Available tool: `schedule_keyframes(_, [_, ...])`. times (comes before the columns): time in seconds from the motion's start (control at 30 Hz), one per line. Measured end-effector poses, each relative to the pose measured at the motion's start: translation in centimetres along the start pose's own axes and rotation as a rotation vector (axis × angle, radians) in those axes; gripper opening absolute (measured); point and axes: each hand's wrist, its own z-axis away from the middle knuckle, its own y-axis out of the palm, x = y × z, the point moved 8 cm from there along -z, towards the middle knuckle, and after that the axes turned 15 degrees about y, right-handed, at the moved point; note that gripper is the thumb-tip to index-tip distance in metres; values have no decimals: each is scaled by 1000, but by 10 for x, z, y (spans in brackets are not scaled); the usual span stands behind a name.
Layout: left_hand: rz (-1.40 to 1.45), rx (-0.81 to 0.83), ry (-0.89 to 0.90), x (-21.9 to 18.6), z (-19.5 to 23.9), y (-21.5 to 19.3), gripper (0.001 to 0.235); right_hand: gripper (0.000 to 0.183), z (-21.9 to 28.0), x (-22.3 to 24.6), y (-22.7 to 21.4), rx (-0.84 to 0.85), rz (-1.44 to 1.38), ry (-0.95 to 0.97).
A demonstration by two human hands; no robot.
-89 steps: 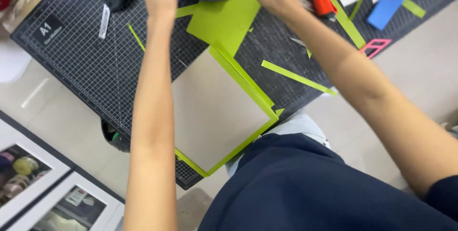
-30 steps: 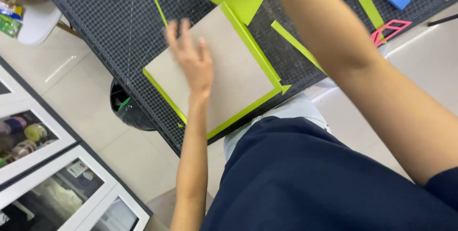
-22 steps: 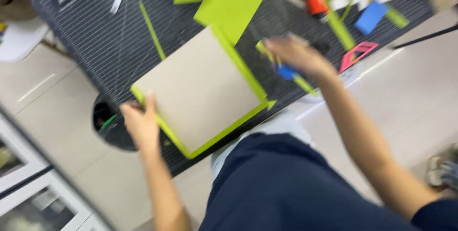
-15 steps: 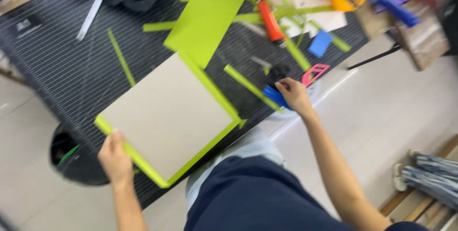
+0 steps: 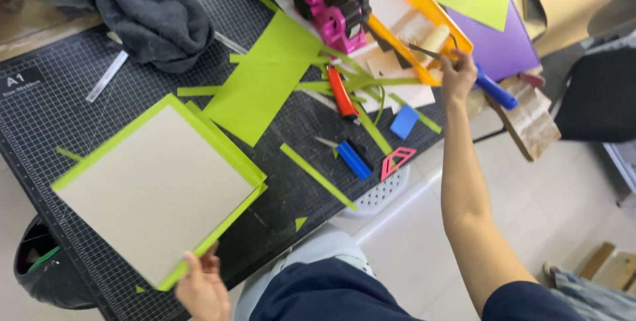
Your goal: Refining the edges of a white box by applying green adhesive paper, smoothing it with a squeegee, and trimming excess with a craft knife and scissors.
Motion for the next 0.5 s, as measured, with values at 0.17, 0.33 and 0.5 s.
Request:
schedule_keyframes(0.17, [79,88,-485,28,48,54,42,9,9,100,58,358,139,-134])
schedule_keyframes(0.33, [5,163,-674,24,71,85,53,13,-35,108,70,103,262,-270])
schedule_keyframes(0.5, [22,174,-690,4,86,100,48,25,-37,83,85,274,353,-234])
